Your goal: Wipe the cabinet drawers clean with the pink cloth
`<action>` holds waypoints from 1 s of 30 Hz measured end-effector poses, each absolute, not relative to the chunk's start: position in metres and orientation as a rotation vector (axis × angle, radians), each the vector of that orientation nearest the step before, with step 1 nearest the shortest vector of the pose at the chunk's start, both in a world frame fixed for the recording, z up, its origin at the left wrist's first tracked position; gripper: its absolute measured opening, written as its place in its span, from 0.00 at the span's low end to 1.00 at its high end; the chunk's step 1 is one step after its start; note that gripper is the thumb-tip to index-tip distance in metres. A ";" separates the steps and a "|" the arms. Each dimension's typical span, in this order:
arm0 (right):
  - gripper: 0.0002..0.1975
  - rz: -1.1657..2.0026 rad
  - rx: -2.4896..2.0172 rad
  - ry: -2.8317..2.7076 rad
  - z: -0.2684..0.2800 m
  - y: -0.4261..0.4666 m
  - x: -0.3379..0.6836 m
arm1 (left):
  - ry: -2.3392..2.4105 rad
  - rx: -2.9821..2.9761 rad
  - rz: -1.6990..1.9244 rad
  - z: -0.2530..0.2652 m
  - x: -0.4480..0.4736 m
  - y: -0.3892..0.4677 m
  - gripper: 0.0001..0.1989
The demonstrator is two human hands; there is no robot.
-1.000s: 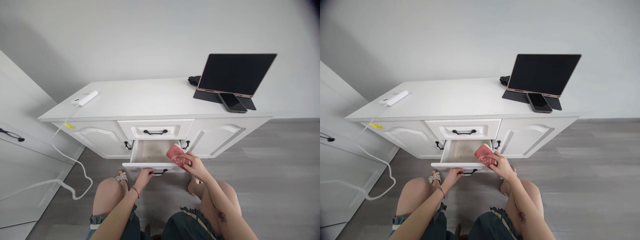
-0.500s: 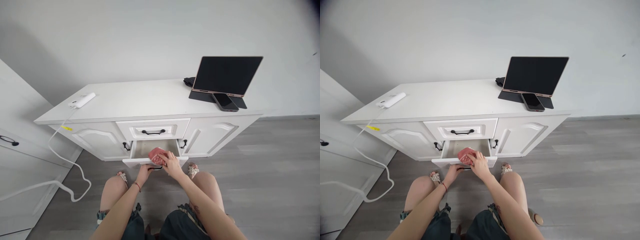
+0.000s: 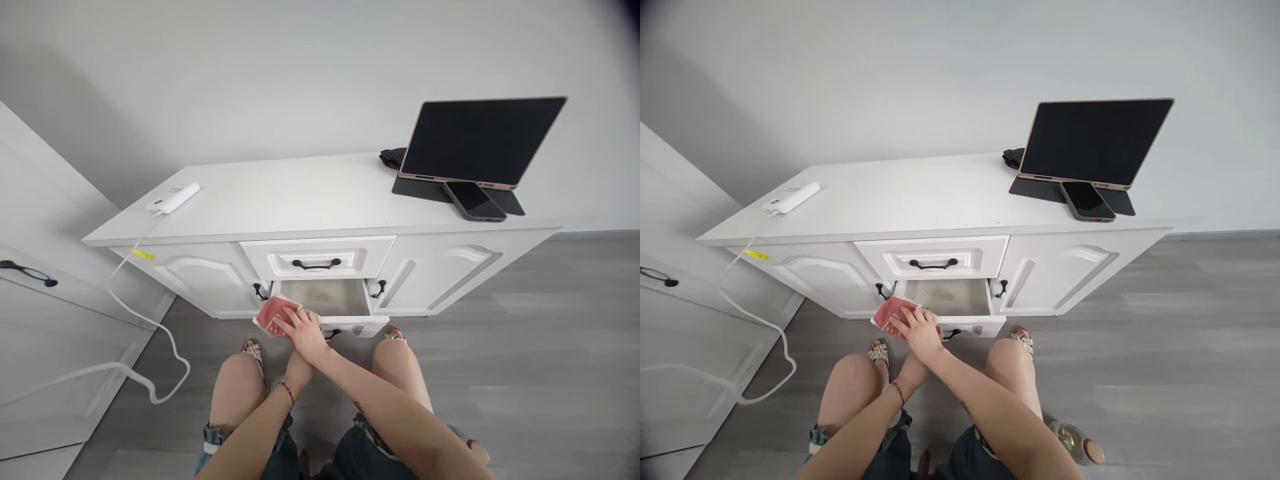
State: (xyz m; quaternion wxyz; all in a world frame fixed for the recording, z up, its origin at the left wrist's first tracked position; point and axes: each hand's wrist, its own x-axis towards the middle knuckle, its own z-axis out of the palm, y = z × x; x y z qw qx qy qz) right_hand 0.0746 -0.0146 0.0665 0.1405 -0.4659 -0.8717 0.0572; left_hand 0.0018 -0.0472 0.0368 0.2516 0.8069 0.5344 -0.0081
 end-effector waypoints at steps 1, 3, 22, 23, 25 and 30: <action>0.25 0.155 -1.304 -2.547 0.066 -0.014 0.070 | 1.534 2.172 -0.033 0.040 0.004 -0.046 0.15; 0.24 0.132 -1.228 -2.592 0.066 -0.014 0.063 | 1.686 2.132 -0.068 0.045 0.012 -0.042 0.14; 0.20 0.096 -1.451 -2.466 0.059 -0.049 0.188 | 1.503 2.139 -0.048 0.007 -0.013 -0.050 0.31; 0.21 0.099 -1.474 -2.443 0.058 -0.052 0.195 | 1.497 2.129 -0.034 0.006 -0.013 -0.050 0.33; 0.23 0.103 -1.521 -2.390 0.056 -0.057 0.210 | 1.484 2.113 0.008 0.005 -0.014 -0.050 0.35; 0.28 0.074 -1.641 -2.211 0.052 -0.071 0.246 | 1.446 2.095 0.105 0.003 -0.014 -0.050 0.37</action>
